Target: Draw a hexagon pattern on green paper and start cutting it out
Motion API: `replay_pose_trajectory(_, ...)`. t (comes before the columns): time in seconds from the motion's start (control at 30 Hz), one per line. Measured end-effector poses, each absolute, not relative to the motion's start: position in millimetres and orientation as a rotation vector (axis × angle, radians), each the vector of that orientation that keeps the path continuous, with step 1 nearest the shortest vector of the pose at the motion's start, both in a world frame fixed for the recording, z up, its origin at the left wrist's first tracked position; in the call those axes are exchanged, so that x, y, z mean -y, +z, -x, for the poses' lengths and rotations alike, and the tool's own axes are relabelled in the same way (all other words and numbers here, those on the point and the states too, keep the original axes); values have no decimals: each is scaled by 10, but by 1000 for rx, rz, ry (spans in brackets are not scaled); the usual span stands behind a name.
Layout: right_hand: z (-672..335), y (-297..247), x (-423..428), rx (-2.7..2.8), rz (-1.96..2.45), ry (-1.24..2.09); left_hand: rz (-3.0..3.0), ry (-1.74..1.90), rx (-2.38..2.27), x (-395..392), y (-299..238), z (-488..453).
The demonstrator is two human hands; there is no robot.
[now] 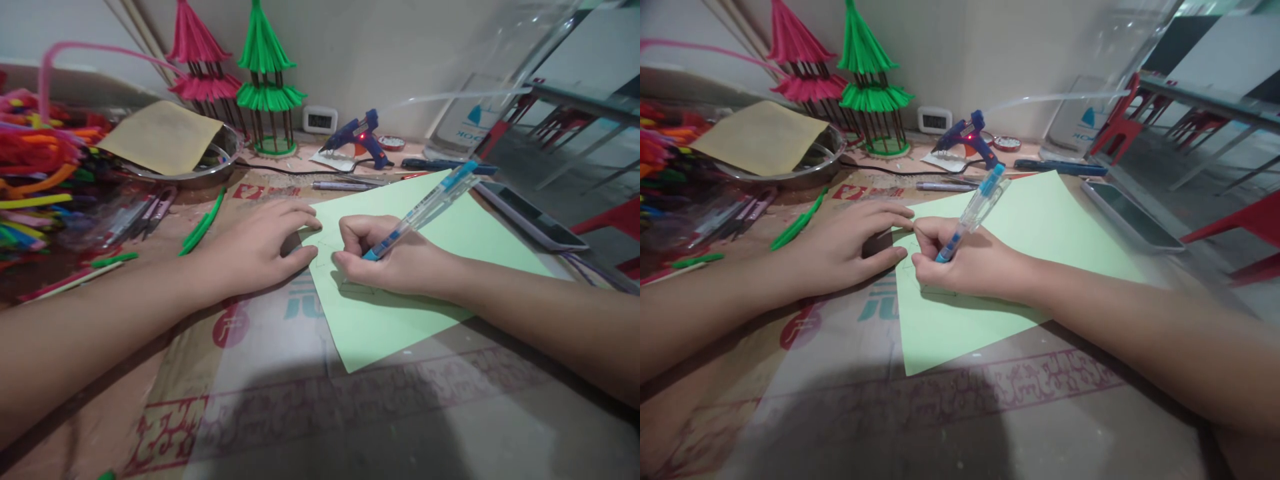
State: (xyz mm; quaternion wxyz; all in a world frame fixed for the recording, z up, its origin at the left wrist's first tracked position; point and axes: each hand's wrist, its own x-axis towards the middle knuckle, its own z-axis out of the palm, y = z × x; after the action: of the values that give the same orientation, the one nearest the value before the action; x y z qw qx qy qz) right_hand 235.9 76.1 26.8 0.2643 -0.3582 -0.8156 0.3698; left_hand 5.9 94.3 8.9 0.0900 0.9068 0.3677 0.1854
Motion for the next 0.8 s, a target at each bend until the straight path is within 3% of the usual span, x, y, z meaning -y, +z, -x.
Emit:
replay_pose_trajectory(0.6, -2361, 230, -778, 2195, 907, 1001, -2709, 556, -1079, -943, 84, -55)
replay_pose_trajectory(0.8, -2437, 536, -815, 2089, 866, 1025, -2721, 567, -1081, -936, 81, -45)
